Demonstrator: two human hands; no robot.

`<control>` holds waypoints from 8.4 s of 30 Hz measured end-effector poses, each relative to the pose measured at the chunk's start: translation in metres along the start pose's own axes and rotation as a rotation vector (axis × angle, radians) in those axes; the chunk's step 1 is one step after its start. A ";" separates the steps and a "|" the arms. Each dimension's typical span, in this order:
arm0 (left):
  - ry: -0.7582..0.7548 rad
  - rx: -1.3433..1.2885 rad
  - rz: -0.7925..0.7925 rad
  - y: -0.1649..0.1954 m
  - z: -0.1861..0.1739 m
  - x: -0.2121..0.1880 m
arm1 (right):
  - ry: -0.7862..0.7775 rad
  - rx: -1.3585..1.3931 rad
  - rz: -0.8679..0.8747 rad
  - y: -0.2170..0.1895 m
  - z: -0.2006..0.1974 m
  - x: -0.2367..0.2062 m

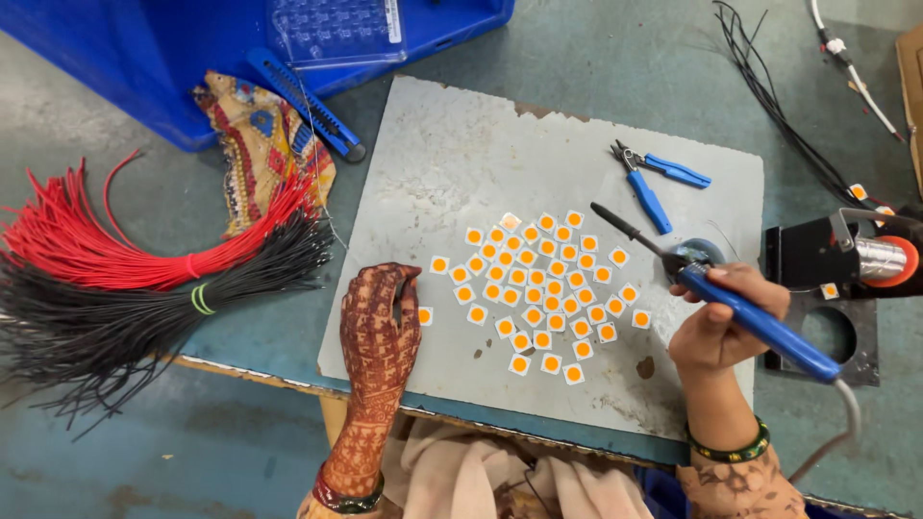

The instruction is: The person solders small orange LED components laid out on a metal work board, using a soldering iron in the right hand to touch each component while the left hand holds a thin wire lead. The person works through the components one at a time across the board.

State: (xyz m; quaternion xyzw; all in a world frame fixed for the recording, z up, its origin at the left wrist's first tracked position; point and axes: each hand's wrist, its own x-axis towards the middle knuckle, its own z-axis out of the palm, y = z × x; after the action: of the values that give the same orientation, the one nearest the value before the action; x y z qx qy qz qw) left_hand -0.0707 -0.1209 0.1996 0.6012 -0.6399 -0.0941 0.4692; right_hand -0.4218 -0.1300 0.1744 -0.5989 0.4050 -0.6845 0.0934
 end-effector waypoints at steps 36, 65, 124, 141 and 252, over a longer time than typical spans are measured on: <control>-0.807 -0.021 -0.186 0.170 0.098 0.002 | 0.190 -0.083 0.102 0.065 -0.216 0.056; -0.839 -0.205 0.197 0.201 0.154 -0.046 | 0.184 -0.055 0.035 0.000 -0.171 0.070; -0.488 0.158 0.326 0.089 0.098 -0.012 | -0.059 0.044 0.165 0.043 -0.173 -0.002; -0.616 0.105 0.304 0.105 0.103 -0.034 | -0.040 0.026 0.155 0.056 -0.208 -0.023; -0.475 -0.024 0.282 0.114 0.085 -0.067 | -0.494 0.009 -0.267 -0.064 -0.085 0.056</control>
State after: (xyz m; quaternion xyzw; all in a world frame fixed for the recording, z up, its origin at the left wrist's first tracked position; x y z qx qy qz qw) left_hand -0.2203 -0.0718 0.1990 0.4618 -0.8080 -0.1739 0.3218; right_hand -0.4898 -0.0846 0.2624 -0.7954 0.2844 -0.5257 0.1008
